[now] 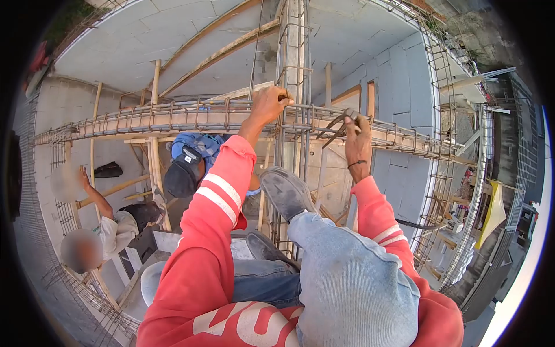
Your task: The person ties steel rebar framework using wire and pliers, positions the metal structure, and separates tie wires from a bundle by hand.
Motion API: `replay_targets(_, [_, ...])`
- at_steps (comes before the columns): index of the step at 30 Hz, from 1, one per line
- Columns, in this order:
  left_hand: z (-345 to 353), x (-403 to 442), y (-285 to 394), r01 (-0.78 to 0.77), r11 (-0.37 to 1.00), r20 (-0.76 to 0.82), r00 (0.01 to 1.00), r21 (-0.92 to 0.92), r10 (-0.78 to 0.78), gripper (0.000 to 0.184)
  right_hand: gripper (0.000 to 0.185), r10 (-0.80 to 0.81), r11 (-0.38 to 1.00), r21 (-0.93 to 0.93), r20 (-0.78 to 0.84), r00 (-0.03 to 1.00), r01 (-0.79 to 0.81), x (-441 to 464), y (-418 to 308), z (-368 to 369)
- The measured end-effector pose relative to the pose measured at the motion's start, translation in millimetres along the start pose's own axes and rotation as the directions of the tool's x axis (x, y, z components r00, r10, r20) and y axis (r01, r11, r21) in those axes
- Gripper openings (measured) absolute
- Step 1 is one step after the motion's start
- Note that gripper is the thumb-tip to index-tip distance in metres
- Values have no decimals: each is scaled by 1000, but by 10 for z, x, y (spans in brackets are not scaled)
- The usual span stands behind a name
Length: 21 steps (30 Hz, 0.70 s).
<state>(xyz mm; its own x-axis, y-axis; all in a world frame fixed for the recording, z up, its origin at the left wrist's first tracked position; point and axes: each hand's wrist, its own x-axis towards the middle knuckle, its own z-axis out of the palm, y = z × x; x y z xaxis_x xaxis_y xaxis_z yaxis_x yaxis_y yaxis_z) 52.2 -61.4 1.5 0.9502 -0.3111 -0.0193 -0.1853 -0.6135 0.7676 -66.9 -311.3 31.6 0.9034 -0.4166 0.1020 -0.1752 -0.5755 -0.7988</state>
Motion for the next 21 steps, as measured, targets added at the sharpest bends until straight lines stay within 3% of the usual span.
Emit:
replay_targets(1, [-32,-29,21,-12,1000,44,999,-12,12,19,31,-53,977,207,1,999,51,120,-67,-48])
replay_targets(3, [-37,-109,9,-19,1000,84,996,-22,20,22,35,190,765,621,35,981,-170,435,-561,-177])
replay_targets(5, [-12,-185,-46,-187,977,-29,981,102,191,33,40,357,627,703,124,926,-336,790,-987,-347])
replay_targets(6, [-26,-215,-34,-186,977,-30,981,105,190,33,40,355,625,704,127,926,-337,1020,-886,-393])
replay_targets(7, [-42,-240,-3,-145,986,-8,989,84,146,38,44,227,437,716,499,837,-545,1322,-739,-499])
replay_targets(8, [-24,-258,5,-103,993,14,995,63,102,42,48,12,273,607,774,634,-746,1418,-821,-526])
replay_targets(9, [-3,-269,15,-100,993,8,995,60,100,42,48,11,278,604,776,631,-747,1433,-865,-493])
replay_targets(11, [67,-290,7,-39,994,-176,983,99,56,45,40,153,200,210,958,243,-957,1431,-1012,-401])
replay_targets(12, [95,-301,-27,-31,995,-180,982,93,47,45,40,157,204,201,959,235,-958,1393,-996,-362])
replay_targets(14, [116,-327,-83,-94,981,-197,972,172,128,41,36,232,364,-94,973,-8,-927,1280,-978,-267])
replay_targets(15, [111,-324,-98,-87,981,-201,972,171,121,41,36,233,366,-101,972,-14,-925,1246,-1016,-237])
replay_targets(16, [112,-318,-108,-78,985,-202,973,156,109,38,35,375,753,-302,927,3,-585,1222,-1049,-208])
replay_targets(17, [114,-318,-107,-69,988,-203,974,140,97,35,39,476,879,-471,874,96,-73,1197,-1101,-168])
replay_targets(18, [112,-321,-103,-65,988,-207,974,140,93,35,39,475,880,-471,875,93,-68,1201,-1120,-119])
replay_targets(19, [115,-319,-93,-55,991,-214,974,124,81,33,42,379,820,-416,909,173,392,1221,-1133,-68])
replay_targets(20, [112,-316,-82,-47,993,-219,973,108,70,31,45,257,563,-312,946,197,765,1217,-1175,-22])
replay_targets(21, [105,-303,-78,-46,993,-223,972,109,70,31,48,230,430,-323,942,243,843,1221,-1229,6])
